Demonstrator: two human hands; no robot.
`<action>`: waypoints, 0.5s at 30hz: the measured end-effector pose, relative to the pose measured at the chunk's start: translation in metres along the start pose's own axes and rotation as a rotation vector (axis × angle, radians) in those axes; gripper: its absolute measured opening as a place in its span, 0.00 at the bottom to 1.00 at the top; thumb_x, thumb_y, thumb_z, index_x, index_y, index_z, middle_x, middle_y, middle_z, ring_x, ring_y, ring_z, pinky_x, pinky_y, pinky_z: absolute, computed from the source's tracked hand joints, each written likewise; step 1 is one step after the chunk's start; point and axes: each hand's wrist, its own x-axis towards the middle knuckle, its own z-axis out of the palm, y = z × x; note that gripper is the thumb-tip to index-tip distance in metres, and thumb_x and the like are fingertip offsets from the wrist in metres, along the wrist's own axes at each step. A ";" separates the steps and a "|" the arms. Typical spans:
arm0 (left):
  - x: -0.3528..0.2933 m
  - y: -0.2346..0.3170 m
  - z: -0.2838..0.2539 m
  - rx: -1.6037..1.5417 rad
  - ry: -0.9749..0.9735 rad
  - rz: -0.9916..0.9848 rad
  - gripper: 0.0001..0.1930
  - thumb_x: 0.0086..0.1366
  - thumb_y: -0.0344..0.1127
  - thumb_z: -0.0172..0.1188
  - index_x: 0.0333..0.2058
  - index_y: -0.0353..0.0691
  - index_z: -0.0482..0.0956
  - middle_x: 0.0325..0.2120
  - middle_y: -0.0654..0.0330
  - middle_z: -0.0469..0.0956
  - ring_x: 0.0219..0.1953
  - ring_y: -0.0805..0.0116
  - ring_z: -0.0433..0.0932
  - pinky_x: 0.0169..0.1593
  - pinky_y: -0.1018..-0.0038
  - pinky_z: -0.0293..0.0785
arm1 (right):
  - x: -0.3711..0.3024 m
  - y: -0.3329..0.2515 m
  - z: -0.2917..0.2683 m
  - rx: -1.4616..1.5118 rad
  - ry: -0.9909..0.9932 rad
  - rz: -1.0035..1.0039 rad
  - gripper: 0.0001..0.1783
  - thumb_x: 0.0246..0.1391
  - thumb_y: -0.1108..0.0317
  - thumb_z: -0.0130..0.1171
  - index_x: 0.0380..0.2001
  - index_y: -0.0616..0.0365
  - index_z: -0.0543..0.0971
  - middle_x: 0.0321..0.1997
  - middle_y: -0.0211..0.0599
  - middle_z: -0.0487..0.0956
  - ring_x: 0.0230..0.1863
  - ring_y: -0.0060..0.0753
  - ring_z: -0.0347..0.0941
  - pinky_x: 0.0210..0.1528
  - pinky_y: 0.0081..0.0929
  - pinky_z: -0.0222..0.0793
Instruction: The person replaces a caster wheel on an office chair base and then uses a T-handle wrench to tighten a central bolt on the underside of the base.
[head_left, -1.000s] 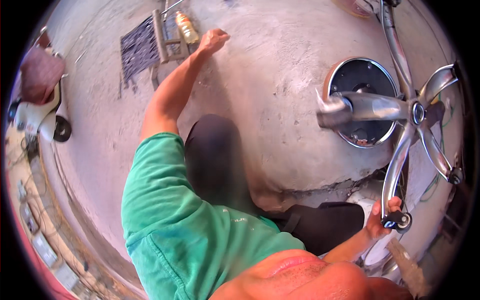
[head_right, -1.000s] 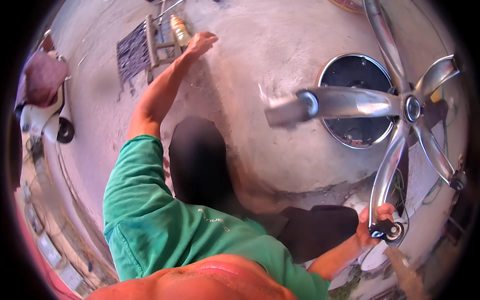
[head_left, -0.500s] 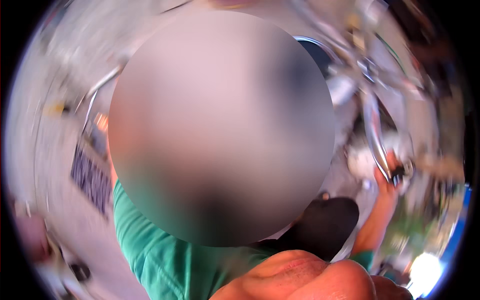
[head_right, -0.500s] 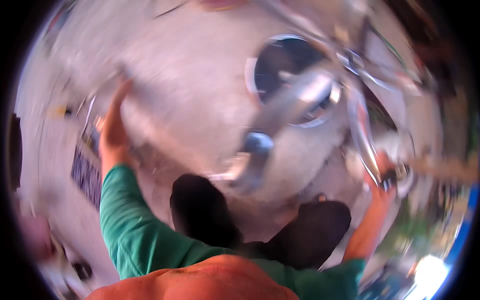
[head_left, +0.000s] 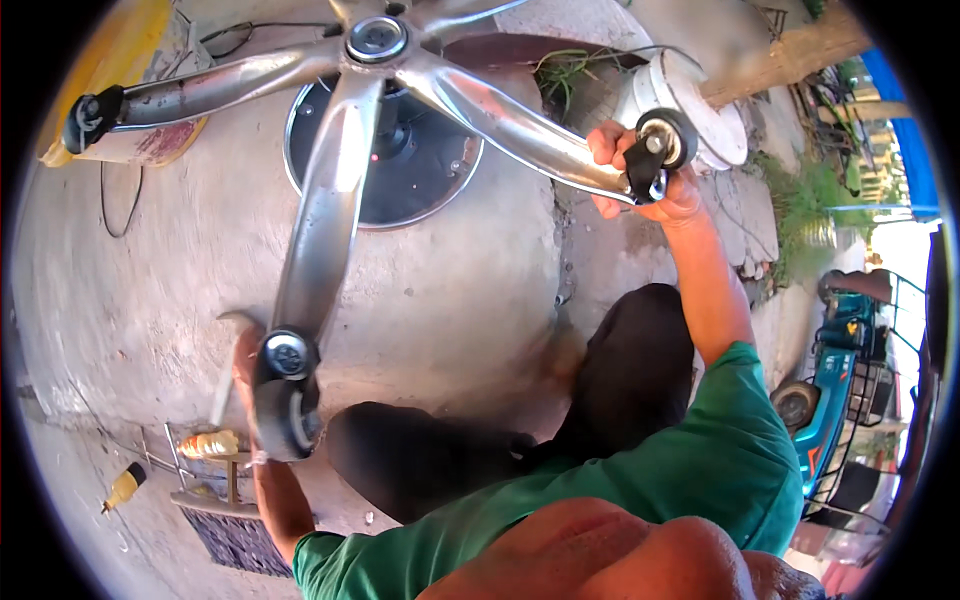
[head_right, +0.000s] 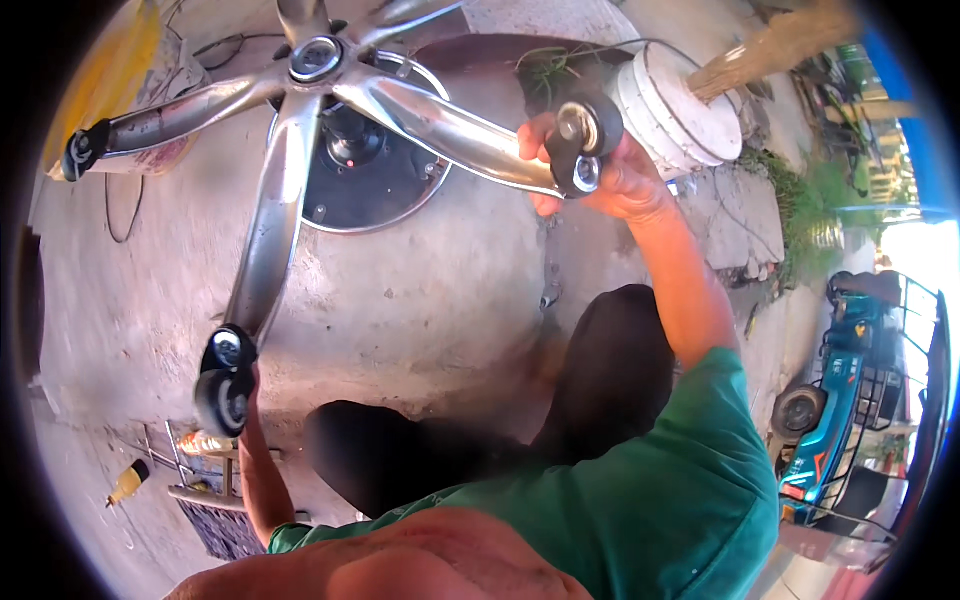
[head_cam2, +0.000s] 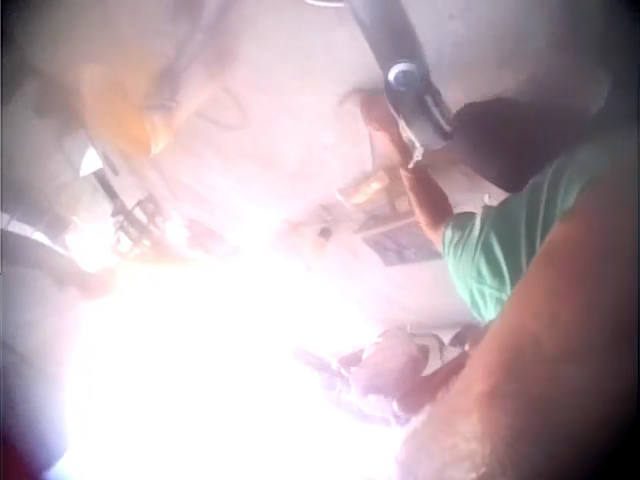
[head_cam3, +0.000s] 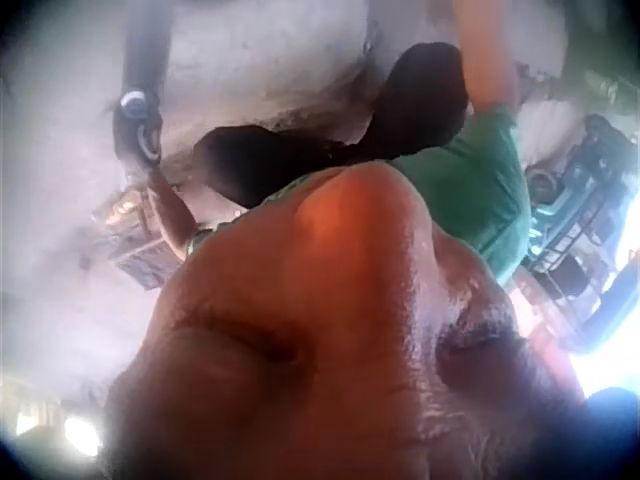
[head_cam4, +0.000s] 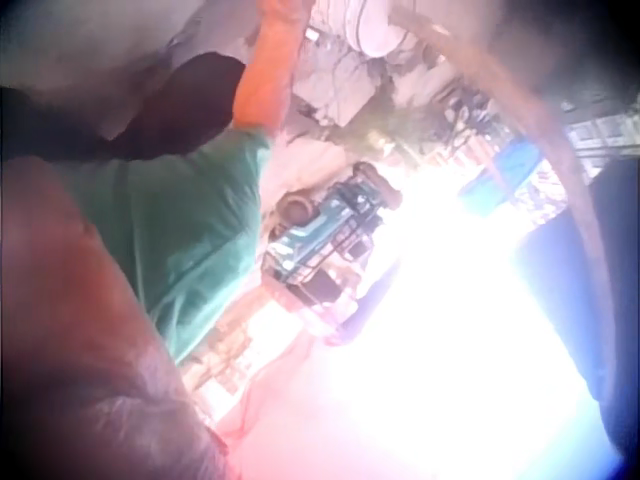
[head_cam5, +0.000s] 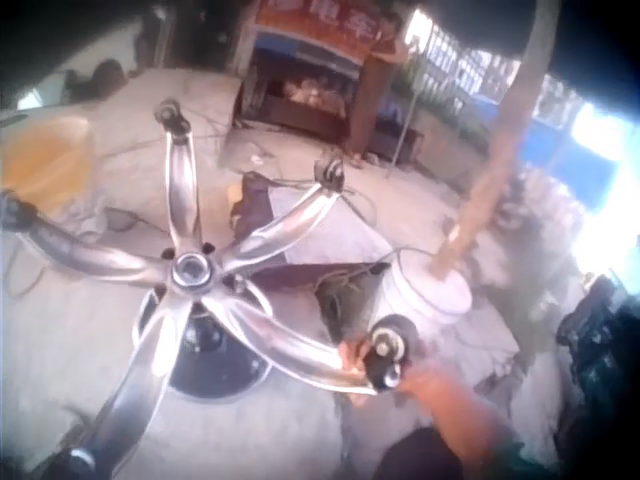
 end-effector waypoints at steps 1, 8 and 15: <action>-0.012 0.054 -0.004 0.086 0.015 0.012 0.18 0.63 0.44 0.62 0.46 0.36 0.80 0.38 0.46 0.81 0.42 0.49 0.81 0.48 0.58 0.75 | 0.009 -0.001 0.011 0.005 0.153 0.054 0.37 0.45 0.40 0.75 0.51 0.55 0.80 0.54 0.35 0.69 0.34 0.39 0.78 0.35 0.32 0.76; 0.000 0.046 0.040 0.480 -0.054 -0.255 0.29 0.51 0.33 0.70 0.53 0.40 0.73 0.39 0.48 0.76 0.44 0.45 0.75 0.49 0.55 0.71 | -0.005 -0.010 0.008 -0.083 0.135 0.115 0.37 0.53 0.40 0.69 0.59 0.52 0.77 0.61 0.37 0.67 0.40 0.37 0.77 0.43 0.35 0.73; -0.016 -0.011 0.023 0.514 0.073 -0.335 0.17 0.57 0.37 0.60 0.45 0.41 0.81 0.35 0.47 0.83 0.34 0.49 0.83 0.36 0.54 0.79 | 0.026 0.001 -0.002 -0.158 -0.017 0.127 0.46 0.55 0.35 0.63 0.66 0.57 0.70 0.65 0.35 0.70 0.42 0.31 0.72 0.42 0.31 0.67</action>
